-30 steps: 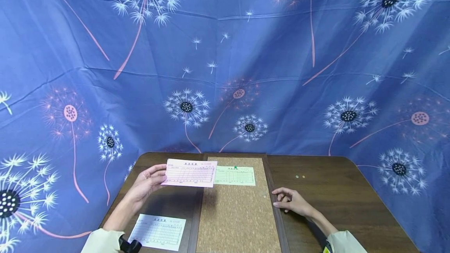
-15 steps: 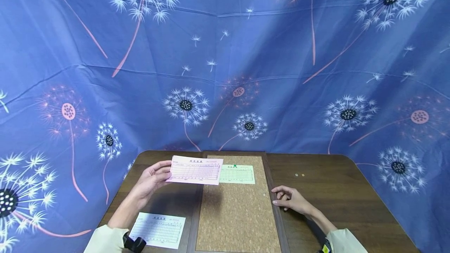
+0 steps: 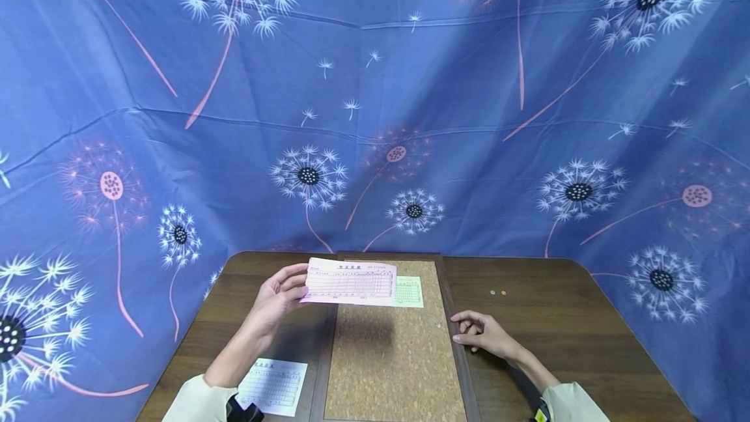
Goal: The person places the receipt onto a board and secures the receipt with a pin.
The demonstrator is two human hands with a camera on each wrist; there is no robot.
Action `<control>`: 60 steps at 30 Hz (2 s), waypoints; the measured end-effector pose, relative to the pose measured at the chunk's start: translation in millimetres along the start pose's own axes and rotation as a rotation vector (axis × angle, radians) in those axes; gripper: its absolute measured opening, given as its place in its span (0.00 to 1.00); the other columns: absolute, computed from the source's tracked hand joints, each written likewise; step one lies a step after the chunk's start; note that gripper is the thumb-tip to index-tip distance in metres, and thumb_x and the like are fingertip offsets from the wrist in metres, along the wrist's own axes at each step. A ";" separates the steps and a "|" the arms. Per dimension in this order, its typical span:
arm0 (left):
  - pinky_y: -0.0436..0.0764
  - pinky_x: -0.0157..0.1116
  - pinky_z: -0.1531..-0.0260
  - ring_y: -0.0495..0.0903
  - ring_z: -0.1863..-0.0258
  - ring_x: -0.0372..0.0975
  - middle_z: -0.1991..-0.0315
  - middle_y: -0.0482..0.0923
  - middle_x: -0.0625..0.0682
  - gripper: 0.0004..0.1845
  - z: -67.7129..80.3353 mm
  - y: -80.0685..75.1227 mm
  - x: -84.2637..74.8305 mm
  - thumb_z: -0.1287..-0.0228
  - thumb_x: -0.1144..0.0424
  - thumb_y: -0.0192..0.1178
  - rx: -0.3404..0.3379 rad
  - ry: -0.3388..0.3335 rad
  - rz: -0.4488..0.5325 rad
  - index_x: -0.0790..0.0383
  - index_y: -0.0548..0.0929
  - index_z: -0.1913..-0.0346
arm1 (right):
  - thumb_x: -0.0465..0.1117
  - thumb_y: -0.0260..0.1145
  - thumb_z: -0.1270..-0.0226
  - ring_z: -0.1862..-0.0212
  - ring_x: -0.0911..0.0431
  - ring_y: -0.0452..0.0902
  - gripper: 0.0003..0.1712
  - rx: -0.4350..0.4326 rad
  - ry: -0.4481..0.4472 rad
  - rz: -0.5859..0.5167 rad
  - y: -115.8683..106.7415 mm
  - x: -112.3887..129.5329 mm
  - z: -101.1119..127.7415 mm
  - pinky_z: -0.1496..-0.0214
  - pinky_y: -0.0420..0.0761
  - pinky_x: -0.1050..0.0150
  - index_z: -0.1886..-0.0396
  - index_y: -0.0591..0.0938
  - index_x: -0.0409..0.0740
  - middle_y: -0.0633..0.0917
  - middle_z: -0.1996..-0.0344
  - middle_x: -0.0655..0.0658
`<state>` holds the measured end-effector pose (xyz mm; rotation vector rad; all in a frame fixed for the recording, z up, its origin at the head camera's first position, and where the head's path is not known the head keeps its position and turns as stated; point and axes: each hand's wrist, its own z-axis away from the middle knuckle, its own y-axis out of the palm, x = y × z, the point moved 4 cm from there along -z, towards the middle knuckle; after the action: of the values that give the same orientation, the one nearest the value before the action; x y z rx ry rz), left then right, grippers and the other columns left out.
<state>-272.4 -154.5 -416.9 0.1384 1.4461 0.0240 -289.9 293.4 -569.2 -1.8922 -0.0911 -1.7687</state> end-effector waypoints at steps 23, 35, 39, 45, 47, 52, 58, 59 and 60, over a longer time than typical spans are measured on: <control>0.85 0.31 0.59 0.83 0.60 0.35 0.50 0.84 0.52 0.26 6.8 32.2 10.7 0.35 0.81 0.54 -0.076 0.043 -0.002 0.66 0.74 0.34 | 0.42 0.46 0.15 0.64 0.61 0.84 0.25 -0.043 -0.131 0.140 39.1 127.9 -15.5 0.66 0.88 0.54 0.39 0.77 0.23 0.86 0.62 0.32; 0.84 0.30 0.60 0.83 0.60 0.36 0.47 0.83 0.59 0.25 8.1 41.6 22.0 0.35 0.80 0.54 -0.089 0.061 -0.035 0.66 0.75 0.35 | 0.46 0.46 0.15 0.66 0.58 0.85 0.34 -0.003 -0.061 -0.086 67.0 165.2 -14.0 0.64 0.87 0.61 0.27 0.59 0.19 0.85 0.63 0.35; 0.82 0.31 0.61 0.82 0.60 0.37 0.45 0.82 0.61 0.24 9.7 43.8 25.4 0.34 0.79 0.53 -0.087 0.065 -0.064 0.66 0.75 0.35 | 0.43 0.51 0.17 0.67 0.59 0.86 0.33 -0.001 -0.081 -0.113 69.5 165.7 -15.8 0.66 0.87 0.64 0.27 0.59 0.20 0.86 0.63 0.32; 0.82 0.31 0.60 0.82 0.60 0.37 0.44 0.81 0.62 0.25 12.7 46.4 29.5 0.34 0.78 0.54 -0.063 0.065 -0.080 0.65 0.75 0.34 | 0.37 0.58 0.22 0.68 0.59 0.87 0.36 -0.020 -0.109 -0.136 69.7 162.5 -17.8 0.66 0.87 0.61 0.26 0.56 0.22 0.87 0.63 0.35; 0.82 0.31 0.61 0.82 0.61 0.37 0.45 0.81 0.60 0.25 13.0 46.5 30.6 0.35 0.78 0.55 -0.058 0.062 -0.078 0.64 0.75 0.34 | 0.35 0.59 0.23 0.68 0.59 0.88 0.37 -0.030 -0.107 -0.143 68.9 160.7 -17.7 0.67 0.87 0.61 0.25 0.55 0.22 0.87 0.62 0.33; 0.83 0.31 0.64 0.84 0.65 0.36 0.50 0.83 0.59 0.28 11.6 47.4 32.6 0.39 0.80 0.58 -0.036 0.076 -0.056 0.64 0.76 0.35 | 0.33 0.59 0.24 0.68 0.59 0.87 0.36 -0.044 -0.079 -0.167 67.1 156.3 -17.9 0.68 0.85 0.65 0.25 0.55 0.23 0.86 0.57 0.27; 0.84 0.30 0.65 0.85 0.66 0.36 0.51 0.83 0.62 0.31 7.7 47.8 39.3 0.42 0.81 0.59 0.014 0.097 -0.069 0.67 0.75 0.33 | 0.34 0.60 0.24 0.71 0.60 0.85 0.36 -0.068 -0.016 -0.199 65.7 149.3 -19.1 0.69 0.84 0.68 0.25 0.56 0.24 0.88 0.60 0.34; 0.84 0.30 0.65 0.85 0.66 0.36 0.51 0.83 0.63 0.31 6.9 47.7 40.5 0.41 0.81 0.59 0.022 0.098 -0.079 0.67 0.74 0.33 | 0.34 0.60 0.25 0.71 0.60 0.85 0.36 -0.075 0.001 -0.204 65.5 147.6 -19.4 0.69 0.84 0.68 0.25 0.57 0.25 0.88 0.61 0.37; 0.83 0.30 0.65 0.85 0.66 0.36 0.51 0.83 0.64 0.31 6.1 47.5 41.9 0.41 0.81 0.60 0.030 0.101 -0.091 0.67 0.74 0.32 | 0.35 0.61 0.25 0.72 0.59 0.85 0.37 -0.082 0.016 -0.202 65.1 146.1 -19.6 0.70 0.84 0.68 0.25 0.57 0.25 0.89 0.62 0.39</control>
<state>-257.9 -103.7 -452.3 0.0973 1.5524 -0.0660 -261.6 184.5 -453.8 -1.9857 -0.2131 -1.9473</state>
